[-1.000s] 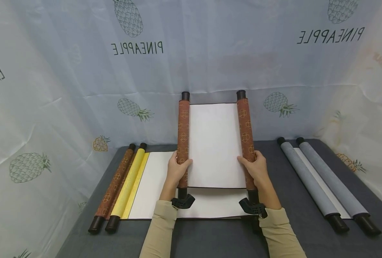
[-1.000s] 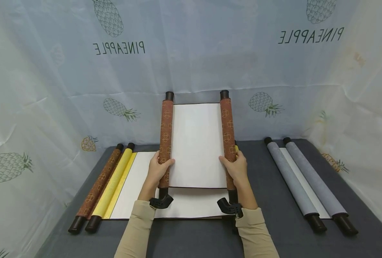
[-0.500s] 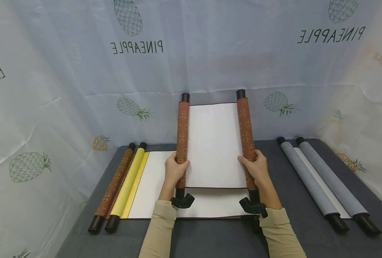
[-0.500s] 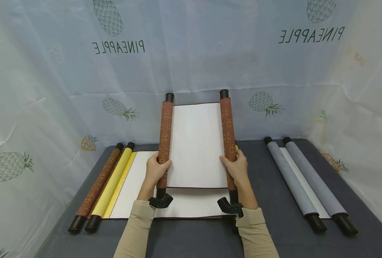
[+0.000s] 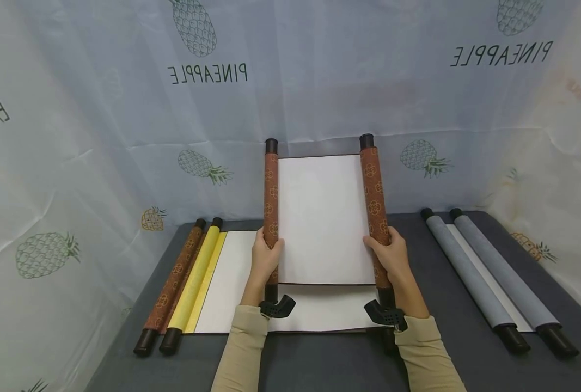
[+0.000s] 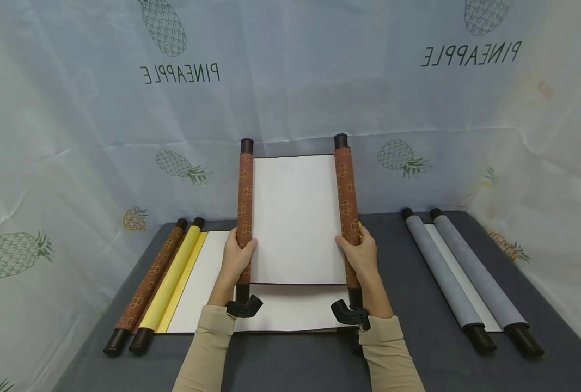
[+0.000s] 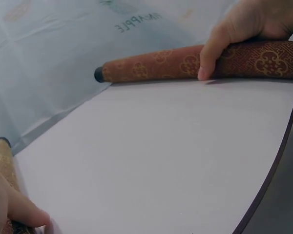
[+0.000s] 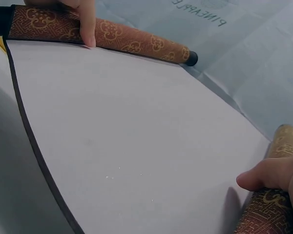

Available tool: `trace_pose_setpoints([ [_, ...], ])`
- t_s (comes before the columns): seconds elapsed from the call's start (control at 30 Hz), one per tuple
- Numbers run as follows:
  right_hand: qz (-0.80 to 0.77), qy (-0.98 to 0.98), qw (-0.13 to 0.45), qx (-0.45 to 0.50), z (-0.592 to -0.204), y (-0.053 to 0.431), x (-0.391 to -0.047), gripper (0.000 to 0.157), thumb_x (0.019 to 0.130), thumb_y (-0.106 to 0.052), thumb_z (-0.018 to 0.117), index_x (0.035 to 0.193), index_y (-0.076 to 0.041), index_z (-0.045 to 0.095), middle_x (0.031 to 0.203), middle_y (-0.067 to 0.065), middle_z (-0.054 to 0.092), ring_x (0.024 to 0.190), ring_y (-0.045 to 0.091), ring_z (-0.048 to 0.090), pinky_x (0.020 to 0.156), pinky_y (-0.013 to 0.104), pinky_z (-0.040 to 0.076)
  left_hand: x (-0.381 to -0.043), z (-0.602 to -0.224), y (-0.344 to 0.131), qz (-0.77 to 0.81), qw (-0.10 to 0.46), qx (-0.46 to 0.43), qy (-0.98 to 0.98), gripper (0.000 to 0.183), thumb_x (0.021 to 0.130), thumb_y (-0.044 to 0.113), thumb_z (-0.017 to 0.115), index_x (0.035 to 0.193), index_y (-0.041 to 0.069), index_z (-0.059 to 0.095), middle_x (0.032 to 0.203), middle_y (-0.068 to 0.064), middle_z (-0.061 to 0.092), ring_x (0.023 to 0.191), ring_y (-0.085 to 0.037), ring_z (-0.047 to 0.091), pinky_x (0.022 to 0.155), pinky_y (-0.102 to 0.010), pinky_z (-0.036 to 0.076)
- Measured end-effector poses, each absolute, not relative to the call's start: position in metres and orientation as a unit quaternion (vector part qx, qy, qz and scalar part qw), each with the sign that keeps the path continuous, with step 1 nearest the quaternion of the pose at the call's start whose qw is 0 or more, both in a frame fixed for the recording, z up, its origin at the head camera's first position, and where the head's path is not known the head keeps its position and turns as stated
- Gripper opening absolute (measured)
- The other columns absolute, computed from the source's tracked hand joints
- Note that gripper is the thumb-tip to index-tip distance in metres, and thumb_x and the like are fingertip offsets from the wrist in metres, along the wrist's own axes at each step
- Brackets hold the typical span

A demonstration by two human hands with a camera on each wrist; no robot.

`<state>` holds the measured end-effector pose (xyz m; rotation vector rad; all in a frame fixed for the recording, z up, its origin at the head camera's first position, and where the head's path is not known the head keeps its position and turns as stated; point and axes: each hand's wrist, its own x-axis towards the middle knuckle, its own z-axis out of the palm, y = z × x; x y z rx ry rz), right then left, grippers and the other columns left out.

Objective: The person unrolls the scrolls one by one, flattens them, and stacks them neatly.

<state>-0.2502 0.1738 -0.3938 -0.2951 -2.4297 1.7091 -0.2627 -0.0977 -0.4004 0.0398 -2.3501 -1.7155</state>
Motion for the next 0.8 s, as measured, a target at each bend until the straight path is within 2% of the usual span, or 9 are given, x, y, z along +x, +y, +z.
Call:
trace_pose_setpoints([
  [0.07,0.571,-0.811,0.080,-0.100,-0.3937,0.1738,-0.2497,0.058,0.092,-0.027,0.061,0.140,-0.001,0.040,0.131,0.022,0.052,0.108,0.029,0.055,0.076,0.023,0.043,-0.2627,-0.3997,-0.0966,-0.601,0.104,0.018,-0.792,0.060,0.094,0.012,0.053,0.146,-0.002,0.028,0.137,-0.026,0.051,0.124,-0.037,0.054,0.099,-0.050,0.048],
  [0.13,0.567,-0.813,0.086,-0.103,-0.3937,0.1739,-0.2492,0.058,0.092,-0.027,0.061,0.139,-0.001,0.042,0.130,0.022,0.053,0.106,0.029,0.055,0.075,0.023,0.042,-0.2632,-0.3994,-0.0960,-0.609,0.104,0.026,-0.786,0.059,0.093,0.012,0.052,0.146,-0.002,0.028,0.139,-0.026,0.050,0.127,-0.038,0.052,0.101,-0.053,0.046],
  [0.33,0.533,-0.828,0.138,-0.101,-0.3955,0.1729,-0.2501,0.052,0.089,-0.022,0.065,0.130,0.006,0.050,0.120,0.026,0.058,0.098,0.031,0.059,0.069,0.020,0.042,-0.2649,-0.3992,-0.0959,-0.624,0.120,0.043,-0.771,0.058,0.091,0.010,0.053,0.144,-0.001,0.033,0.138,-0.025,0.051,0.126,-0.038,0.053,0.101,-0.053,0.046],
  [0.53,0.489,-0.844,0.198,-0.094,-0.3947,0.1688,-0.2489,0.050,0.087,-0.015,0.064,0.127,0.012,0.051,0.107,0.033,0.062,0.082,0.035,0.062,0.060,0.020,0.041,-0.2659,-0.3992,-0.0963,-0.627,0.133,0.042,-0.766,0.057,0.090,0.010,0.053,0.143,-0.001,0.035,0.137,-0.024,0.052,0.125,-0.037,0.053,0.101,-0.054,0.046],
  [0.67,0.462,-0.855,0.218,-0.089,-0.3946,0.1669,-0.2472,0.048,0.087,-0.014,0.060,0.123,0.016,0.052,0.099,0.036,0.064,0.075,0.040,0.063,0.054,0.022,0.040,-0.2659,-0.3996,-0.0965,-0.623,0.133,0.042,-0.770,0.055,0.090,0.010,0.053,0.142,-0.002,0.036,0.136,-0.024,0.053,0.123,-0.036,0.054,0.100,-0.054,0.047],
  [0.8,0.453,-0.860,0.219,-0.086,-0.3954,0.1673,-0.2482,0.045,0.086,-0.014,0.058,0.119,0.017,0.053,0.096,0.036,0.064,0.073,0.041,0.063,0.052,0.023,0.039,-0.2656,-0.3981,-0.0977,-0.625,0.133,0.047,-0.768,0.055,0.090,0.011,0.055,0.141,-0.001,0.038,0.135,-0.023,0.054,0.123,-0.036,0.055,0.100,-0.053,0.047],
])
